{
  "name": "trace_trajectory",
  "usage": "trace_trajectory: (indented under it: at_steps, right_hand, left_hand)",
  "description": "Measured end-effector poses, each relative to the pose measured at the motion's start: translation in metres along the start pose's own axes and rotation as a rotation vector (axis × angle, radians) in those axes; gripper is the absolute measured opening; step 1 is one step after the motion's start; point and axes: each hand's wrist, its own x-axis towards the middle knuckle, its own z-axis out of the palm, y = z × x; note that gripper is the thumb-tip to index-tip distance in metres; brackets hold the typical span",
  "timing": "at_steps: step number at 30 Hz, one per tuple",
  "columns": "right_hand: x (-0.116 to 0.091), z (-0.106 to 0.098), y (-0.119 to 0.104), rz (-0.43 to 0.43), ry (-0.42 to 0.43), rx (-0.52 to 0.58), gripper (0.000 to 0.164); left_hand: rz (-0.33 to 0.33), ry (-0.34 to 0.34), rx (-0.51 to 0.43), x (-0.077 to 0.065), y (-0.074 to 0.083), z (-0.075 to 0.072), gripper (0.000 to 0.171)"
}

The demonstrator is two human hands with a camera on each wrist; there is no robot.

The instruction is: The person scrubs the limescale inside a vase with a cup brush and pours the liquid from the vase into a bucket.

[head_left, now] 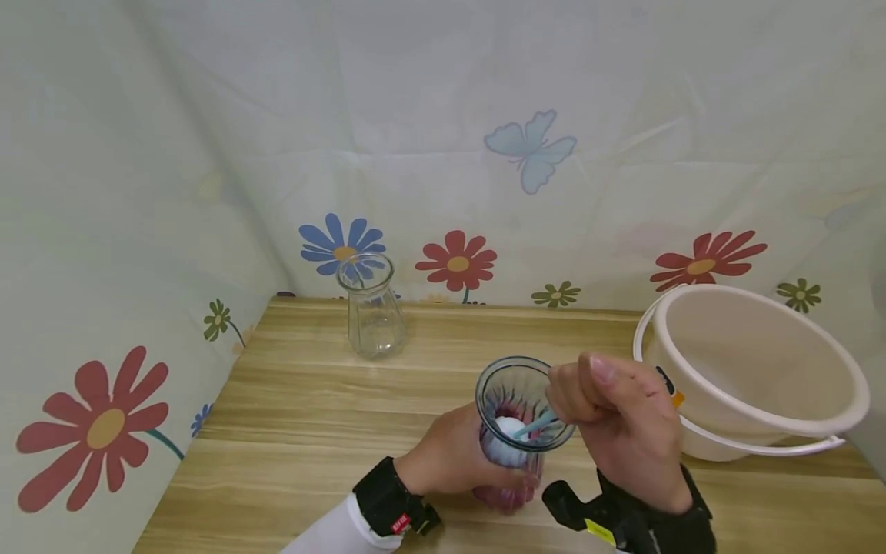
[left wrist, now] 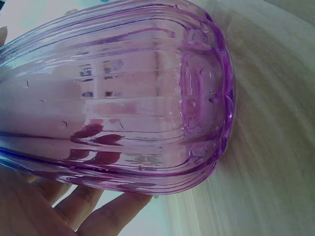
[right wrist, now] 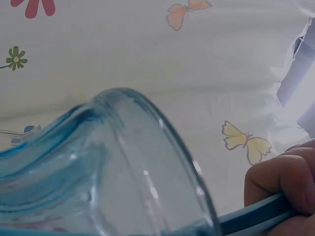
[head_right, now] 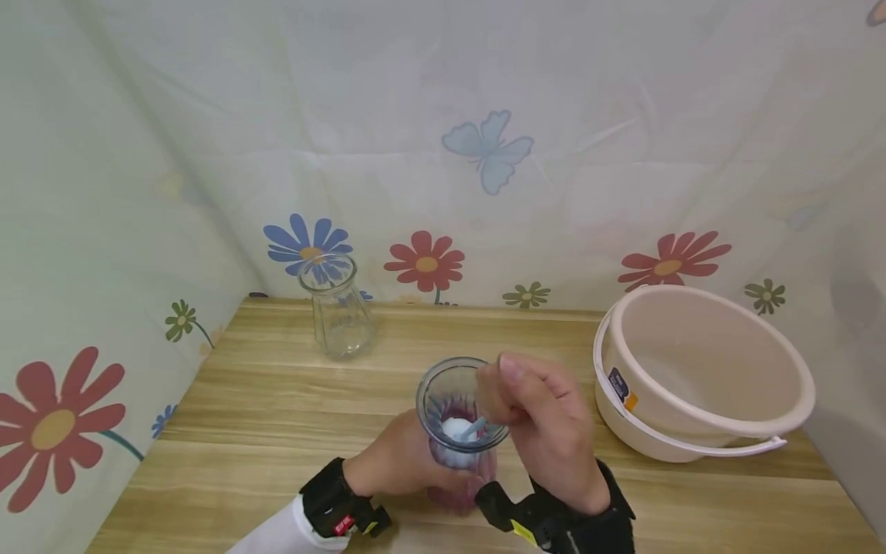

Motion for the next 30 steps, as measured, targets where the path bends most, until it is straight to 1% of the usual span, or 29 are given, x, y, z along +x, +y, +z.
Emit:
trace_trajectory:
  at_steps: [3,5,13,17,19,22,25,28,30]
  right_hand:
    - [0.000,-0.001,0.003,0.040,-0.015,-0.026,0.039]
    - [0.000,0.000,0.005,0.080,-0.023,-0.055,0.040]
    - [0.005,0.011,0.006,0.291,-0.012,-0.215,0.041]
    - [0.005,0.012,0.006,0.379,0.000,-0.271,0.042]
    - [0.004,0.012,0.006,0.413,-0.007,-0.287,0.042]
    - [0.004,0.010,0.006,0.439,-0.041,-0.302,0.039]
    - [0.003,0.010,0.006,0.458,-0.055,-0.308,0.039]
    - [0.003,0.011,0.006,0.427,-0.041,-0.281,0.040]
    - [0.004,0.011,0.007,0.367,-0.031,-0.242,0.040]
  left_hand:
    - [-0.006,0.000,-0.002,0.000,-0.001,0.000,0.073]
    - [0.003,-0.004,-0.003,0.000,-0.002,0.000,0.073]
    - [0.091,-0.031,-0.012,0.003,-0.004,0.000,0.074]
    - [0.111,-0.036,-0.013,0.004,-0.004,0.000,0.073]
    - [0.115,-0.034,-0.012,0.003,-0.003,0.000,0.073]
    - [0.120,-0.029,-0.007,0.002,-0.002,-0.001,0.071]
    - [0.120,-0.023,0.000,0.002,-0.002,-0.001,0.070]
    - [0.116,-0.026,-0.004,0.001,-0.002,-0.001,0.070]
    - [0.111,-0.020,0.000,0.001,-0.002,-0.001,0.071]
